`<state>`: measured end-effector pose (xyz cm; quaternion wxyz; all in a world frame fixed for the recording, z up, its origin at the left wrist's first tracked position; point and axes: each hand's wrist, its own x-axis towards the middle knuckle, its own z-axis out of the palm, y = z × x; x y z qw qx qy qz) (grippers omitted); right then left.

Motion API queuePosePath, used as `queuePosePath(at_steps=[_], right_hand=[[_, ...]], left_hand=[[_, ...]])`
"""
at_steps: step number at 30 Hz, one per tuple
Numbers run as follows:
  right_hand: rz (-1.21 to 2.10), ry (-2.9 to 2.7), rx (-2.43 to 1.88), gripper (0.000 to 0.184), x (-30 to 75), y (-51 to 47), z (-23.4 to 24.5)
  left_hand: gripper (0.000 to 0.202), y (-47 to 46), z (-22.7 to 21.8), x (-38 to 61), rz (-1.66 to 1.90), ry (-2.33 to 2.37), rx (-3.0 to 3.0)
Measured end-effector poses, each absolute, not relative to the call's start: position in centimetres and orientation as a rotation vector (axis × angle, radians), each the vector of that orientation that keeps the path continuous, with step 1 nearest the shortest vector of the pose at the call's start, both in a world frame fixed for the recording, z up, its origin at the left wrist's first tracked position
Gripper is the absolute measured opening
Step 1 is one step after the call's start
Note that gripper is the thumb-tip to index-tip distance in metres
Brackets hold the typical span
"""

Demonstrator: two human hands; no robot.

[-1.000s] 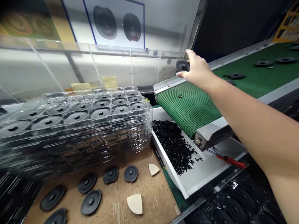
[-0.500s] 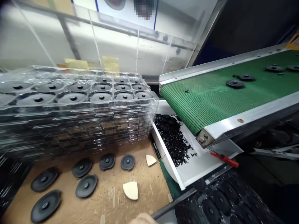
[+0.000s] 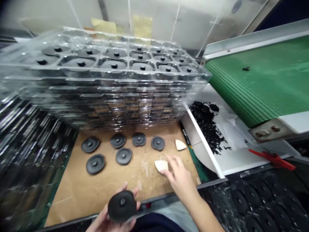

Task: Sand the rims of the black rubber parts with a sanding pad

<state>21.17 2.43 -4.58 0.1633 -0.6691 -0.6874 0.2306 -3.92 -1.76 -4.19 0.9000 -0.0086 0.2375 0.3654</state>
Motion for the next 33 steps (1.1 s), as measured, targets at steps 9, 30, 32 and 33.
queuePosePath(at_steps=[9,30,32,33], right_hand=[[0.625,-1.824,-1.781,0.029,19.0,0.9,-9.3],[1.003,-2.040,-1.118,0.023,13.0,2.0,5.7],[0.865,-1.970,-1.145,0.023,13.4,2.0,5.4],[0.756,-1.916,-1.142,0.024,13.6,1.9,5.3]], left_hand=[[0.036,0.2,-2.6,-5.3,1.075,0.516,-0.058],[0.046,1.1,0.2,-1.0,0.963,0.847,0.285],[0.042,1.1,0.4,-0.6,0.956,0.843,0.307],[0.041,1.2,0.5,-0.3,0.940,0.832,0.310]])
